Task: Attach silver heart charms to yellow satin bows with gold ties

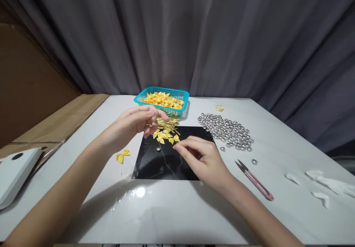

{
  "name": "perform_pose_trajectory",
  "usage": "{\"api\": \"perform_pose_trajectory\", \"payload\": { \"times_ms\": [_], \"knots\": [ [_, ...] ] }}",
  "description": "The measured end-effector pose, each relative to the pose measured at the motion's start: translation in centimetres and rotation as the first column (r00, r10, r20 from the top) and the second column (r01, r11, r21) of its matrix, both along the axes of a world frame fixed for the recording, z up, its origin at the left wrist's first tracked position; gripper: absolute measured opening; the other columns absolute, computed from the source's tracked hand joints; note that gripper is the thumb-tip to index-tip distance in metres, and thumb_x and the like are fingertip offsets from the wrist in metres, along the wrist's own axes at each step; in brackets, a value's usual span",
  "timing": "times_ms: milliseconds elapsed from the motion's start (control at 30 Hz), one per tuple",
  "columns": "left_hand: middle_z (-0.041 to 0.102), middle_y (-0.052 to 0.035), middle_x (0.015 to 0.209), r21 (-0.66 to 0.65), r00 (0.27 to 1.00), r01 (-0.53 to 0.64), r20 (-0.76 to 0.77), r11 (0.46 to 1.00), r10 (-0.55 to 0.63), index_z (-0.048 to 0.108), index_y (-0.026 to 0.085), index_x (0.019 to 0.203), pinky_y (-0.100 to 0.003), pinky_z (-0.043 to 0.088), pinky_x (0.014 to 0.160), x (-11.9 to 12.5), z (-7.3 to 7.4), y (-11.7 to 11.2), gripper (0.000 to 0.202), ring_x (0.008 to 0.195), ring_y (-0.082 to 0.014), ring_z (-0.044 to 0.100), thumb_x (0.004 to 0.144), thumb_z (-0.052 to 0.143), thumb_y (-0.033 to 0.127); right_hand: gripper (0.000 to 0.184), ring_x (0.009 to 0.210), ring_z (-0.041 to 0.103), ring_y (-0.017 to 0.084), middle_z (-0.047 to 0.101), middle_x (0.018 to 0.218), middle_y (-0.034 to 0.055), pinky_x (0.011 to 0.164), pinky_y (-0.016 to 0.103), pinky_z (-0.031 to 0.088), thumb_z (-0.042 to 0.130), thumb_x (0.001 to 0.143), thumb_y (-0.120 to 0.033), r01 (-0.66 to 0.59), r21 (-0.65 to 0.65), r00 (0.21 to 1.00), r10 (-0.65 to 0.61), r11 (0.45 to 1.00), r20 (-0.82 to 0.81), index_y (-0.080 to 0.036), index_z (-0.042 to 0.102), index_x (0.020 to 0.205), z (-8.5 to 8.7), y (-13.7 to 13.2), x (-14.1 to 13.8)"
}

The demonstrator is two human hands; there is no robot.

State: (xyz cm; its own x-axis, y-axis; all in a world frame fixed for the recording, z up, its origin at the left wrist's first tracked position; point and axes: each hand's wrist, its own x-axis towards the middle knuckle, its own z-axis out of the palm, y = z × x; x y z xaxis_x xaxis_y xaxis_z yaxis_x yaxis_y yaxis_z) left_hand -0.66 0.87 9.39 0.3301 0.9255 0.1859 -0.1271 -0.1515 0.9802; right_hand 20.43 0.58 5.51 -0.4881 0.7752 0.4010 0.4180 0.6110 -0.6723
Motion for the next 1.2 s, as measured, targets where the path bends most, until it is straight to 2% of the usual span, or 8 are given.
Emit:
{"api": "perform_pose_trajectory", "payload": {
  "times_ms": [133,267,467,733,833,1000,1100,1200],
  "knots": [
    [0.068,-0.0003,0.096,0.001,0.999,0.013,0.048,1.000,-0.013,0.071,0.020,0.078,-0.019,0.037,0.053,0.0,-0.4,0.1,0.021,0.059,-0.0057,0.049,0.086,0.059,0.035,0.024,0.056,0.055,0.014,0.063,0.067,0.0029,0.048,0.026,0.039,0.052,0.089,-0.030,0.012,-0.053,1.000,-0.013,0.999,-0.015,-0.018,0.068,0.076,-0.2,0.0,-0.3],
    [0.066,0.0000,0.091,-0.021,0.999,-0.031,0.044,0.999,0.031,0.069,0.018,0.074,-0.018,0.036,0.052,-0.1,-0.7,0.2,0.020,0.059,-0.0055,0.048,0.085,0.060,0.033,0.025,0.063,0.058,0.016,0.065,0.072,0.0050,0.052,0.027,0.041,0.053,0.089,-0.034,0.044,-0.101,0.998,-0.049,0.994,-0.042,-0.018,0.068,0.077,-0.1,0.1,-0.2],
    [0.062,0.0001,0.084,-0.010,0.997,-0.035,0.064,0.999,0.036,0.063,0.017,0.073,-0.018,0.035,0.051,0.0,-0.6,0.2,0.020,0.057,-0.0056,0.045,0.085,0.060,0.032,0.025,0.058,0.054,0.014,0.065,0.071,0.0041,0.050,0.026,0.039,0.054,0.088,-0.033,-0.028,-0.165,0.995,0.044,0.986,0.094,-0.018,0.069,0.075,-0.7,0.6,-0.4],
    [0.056,0.0020,0.076,0.007,0.998,-0.032,0.061,0.999,0.032,0.060,0.016,0.071,-0.017,0.034,0.050,-0.3,-0.6,0.2,0.020,0.058,-0.0051,0.045,0.087,0.056,0.028,0.027,0.056,0.052,0.011,0.064,0.072,0.0034,0.050,0.024,0.038,0.053,0.090,-0.033,-0.057,-0.173,0.984,0.084,0.983,0.156,-0.017,0.071,0.076,-0.9,0.6,-0.3],
    [0.056,0.0021,0.075,0.008,0.997,-0.029,0.069,1.000,0.028,0.060,0.017,0.072,-0.017,0.034,0.050,-0.2,-0.7,0.2,0.020,0.057,-0.0054,0.045,0.087,0.055,0.028,0.019,0.051,0.047,0.009,0.063,0.074,0.0025,0.048,0.023,0.037,0.058,0.087,-0.032,-0.058,-0.148,0.979,0.086,0.987,0.186,-0.018,0.070,0.083,-0.4,0.6,-0.2],
    [0.058,0.0018,0.074,-0.022,0.997,-0.004,0.081,1.000,0.006,0.060,0.017,0.072,-0.017,0.034,0.051,0.2,-0.6,0.1,0.020,0.057,-0.0060,0.045,0.086,0.057,0.030,0.024,0.046,0.040,0.007,0.058,0.075,0.0001,0.044,0.023,0.036,0.068,0.078,-0.037,0.084,-0.022,0.996,-0.085,0.996,-0.016,-0.019,0.064,0.094,0.5,0.3,-1.2],
    [0.057,0.0022,0.074,-0.022,0.996,0.010,0.085,1.000,-0.008,0.060,0.017,0.071,-0.018,0.035,0.052,0.4,-0.5,0.0,0.020,0.057,-0.0061,0.045,0.086,0.058,0.030,0.022,0.046,0.039,0.006,0.056,0.079,-0.0001,0.045,0.024,0.036,0.068,0.079,-0.034,0.102,0.031,0.988,-0.097,0.994,-0.123,-0.020,0.062,0.094,0.7,0.1,-2.3],
    [0.054,0.0027,0.073,-0.004,0.998,0.004,0.062,1.000,-0.004,0.060,0.017,0.071,-0.019,0.034,0.052,0.3,-0.3,-0.1,0.020,0.055,-0.0059,0.042,0.086,0.057,0.030,0.013,0.053,0.046,0.009,0.059,0.083,0.0018,0.050,0.025,0.039,0.064,0.083,-0.030,0.099,-0.001,0.971,-0.096,0.995,-0.218,-0.020,0.062,0.092,0.9,0.3,-3.2]
  ]
}}
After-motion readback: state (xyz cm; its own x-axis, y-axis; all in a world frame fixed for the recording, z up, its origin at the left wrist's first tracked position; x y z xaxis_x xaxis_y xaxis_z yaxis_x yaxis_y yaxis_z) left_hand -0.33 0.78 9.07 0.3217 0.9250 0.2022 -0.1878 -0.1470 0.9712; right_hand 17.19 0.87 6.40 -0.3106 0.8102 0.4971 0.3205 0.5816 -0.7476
